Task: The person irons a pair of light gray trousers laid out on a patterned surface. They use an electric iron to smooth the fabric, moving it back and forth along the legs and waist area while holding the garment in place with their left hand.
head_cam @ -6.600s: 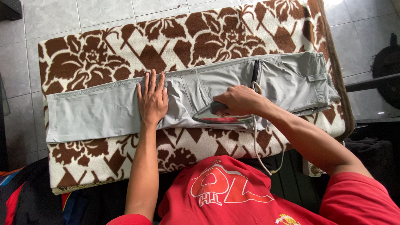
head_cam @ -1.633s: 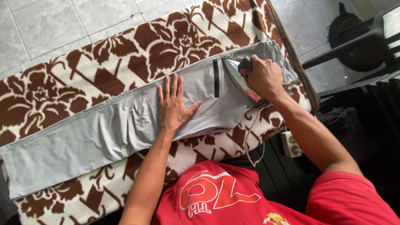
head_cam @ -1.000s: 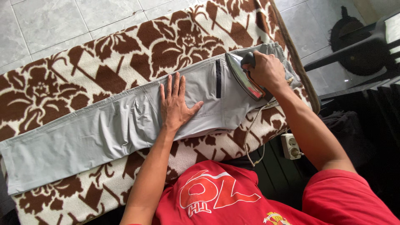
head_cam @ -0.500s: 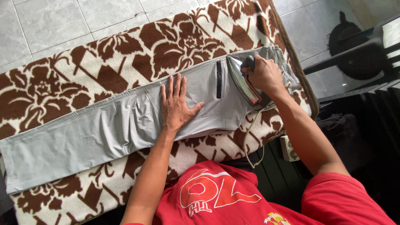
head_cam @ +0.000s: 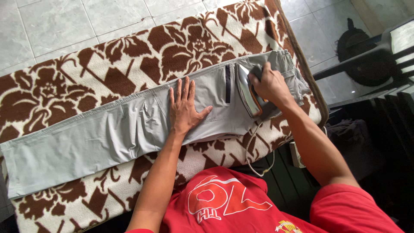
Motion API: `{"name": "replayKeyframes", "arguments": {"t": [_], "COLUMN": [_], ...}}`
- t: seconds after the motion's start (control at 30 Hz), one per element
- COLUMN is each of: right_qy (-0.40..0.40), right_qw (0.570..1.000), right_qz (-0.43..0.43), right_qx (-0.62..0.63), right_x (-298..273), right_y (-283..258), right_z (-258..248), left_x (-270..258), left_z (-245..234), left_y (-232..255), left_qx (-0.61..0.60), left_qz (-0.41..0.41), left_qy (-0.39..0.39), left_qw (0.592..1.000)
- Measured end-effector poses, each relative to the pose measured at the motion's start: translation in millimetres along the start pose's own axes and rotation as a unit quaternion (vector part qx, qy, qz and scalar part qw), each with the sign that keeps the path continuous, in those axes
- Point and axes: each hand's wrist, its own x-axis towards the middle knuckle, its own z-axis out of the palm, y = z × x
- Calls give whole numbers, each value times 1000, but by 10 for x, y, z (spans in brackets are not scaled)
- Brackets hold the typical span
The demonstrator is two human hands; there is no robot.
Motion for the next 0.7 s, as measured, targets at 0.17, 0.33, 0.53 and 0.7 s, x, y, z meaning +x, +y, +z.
{"name": "replayKeyframes", "arguments": {"t": [0.17,0.33,0.53,0.7], "right_qy": [-26,-66,-27,52], "right_qw": [999,996,999,998], "right_qz": [24,27,25,-18], "right_qx": [28,57,33,-31], "right_x": [93,-190,-354,-37], "right_y": [-364,-360,-235,-156], "right_z": [-1,8,180,211], "left_x": [-7,-2,7,-12], "left_z": [-15,9,38,18], "left_y": [14,-8,-10,-13], "left_qx": [-17,-10,3,2], "left_qz": [-8,-10,-5,-1], "left_qy": [-4,-5,0,0], "left_qw": [1000,1000,1000,1000]}}
